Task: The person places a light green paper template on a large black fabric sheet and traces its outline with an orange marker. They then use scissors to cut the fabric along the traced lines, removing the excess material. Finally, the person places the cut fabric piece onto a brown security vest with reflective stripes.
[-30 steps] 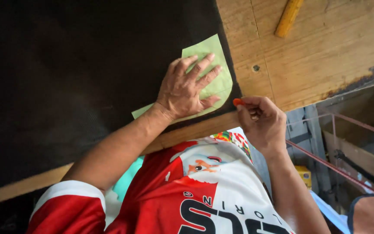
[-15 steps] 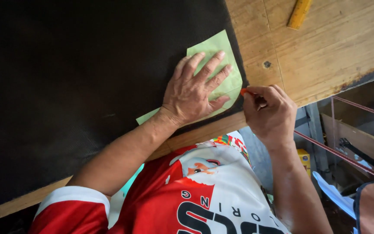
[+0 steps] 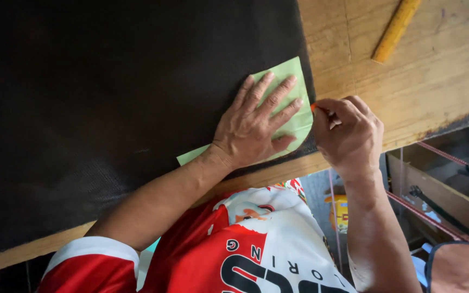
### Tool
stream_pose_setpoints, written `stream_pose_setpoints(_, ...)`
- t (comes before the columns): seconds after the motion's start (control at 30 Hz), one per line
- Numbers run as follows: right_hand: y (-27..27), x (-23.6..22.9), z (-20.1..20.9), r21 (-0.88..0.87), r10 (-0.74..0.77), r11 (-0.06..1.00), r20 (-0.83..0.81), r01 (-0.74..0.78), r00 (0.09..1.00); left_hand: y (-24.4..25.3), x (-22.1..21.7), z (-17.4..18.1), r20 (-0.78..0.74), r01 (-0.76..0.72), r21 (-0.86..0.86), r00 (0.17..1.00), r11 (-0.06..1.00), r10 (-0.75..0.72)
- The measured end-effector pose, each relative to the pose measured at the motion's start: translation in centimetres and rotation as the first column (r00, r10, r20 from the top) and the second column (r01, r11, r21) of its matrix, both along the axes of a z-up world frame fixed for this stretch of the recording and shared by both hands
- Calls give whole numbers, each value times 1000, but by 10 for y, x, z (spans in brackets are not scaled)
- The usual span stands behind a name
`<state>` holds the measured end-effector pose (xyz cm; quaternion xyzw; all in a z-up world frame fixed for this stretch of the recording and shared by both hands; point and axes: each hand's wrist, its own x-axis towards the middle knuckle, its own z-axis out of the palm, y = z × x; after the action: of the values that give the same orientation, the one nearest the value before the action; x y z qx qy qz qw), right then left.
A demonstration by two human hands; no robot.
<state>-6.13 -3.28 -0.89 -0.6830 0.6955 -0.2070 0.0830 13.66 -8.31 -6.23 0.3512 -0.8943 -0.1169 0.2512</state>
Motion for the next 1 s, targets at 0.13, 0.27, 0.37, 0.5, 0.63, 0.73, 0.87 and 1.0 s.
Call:
stream_pose_setpoints(0.13,-15,5,5,19,42,999,3,-42,999,2,-2,-2,-4,-23,19,1000,1000,23)
stream_pose_setpoints(0.27,-29,4,2,-1,68,998,-38,-68,997,2,-2,-4,0,-37,19,999,999,37)
stream_pose_setpoints(0.37,-40,5,4,11,111,994,-12,-111,994,2,-2,-4,29,-34,34,999,999,33)
stream_pose_setpoints(0.5,-56,10,9,18,128,992,-33,-127,991,1,-3,-6,27,-40,57,999,998,39)
stream_pose_setpoints(0.63,-78,9,4,-8,179,984,-27,-180,983,2,-3,-2,14,-48,57,999,997,47)
stream_pose_setpoints(0.73,-100,1,-5,-25,213,977,40,-213,976,0,0,1,0,-15,136,1000,991,15)
stream_pose_setpoints(0.87,-116,-12,21,-89,188,981,163,-175,969,-3,5,13,85,52,183,994,982,-69)
stream_pose_setpoints(1.0,-120,-35,49,39,62,994,561,-100,826,4,-15,25,210,-17,210,977,977,-28)
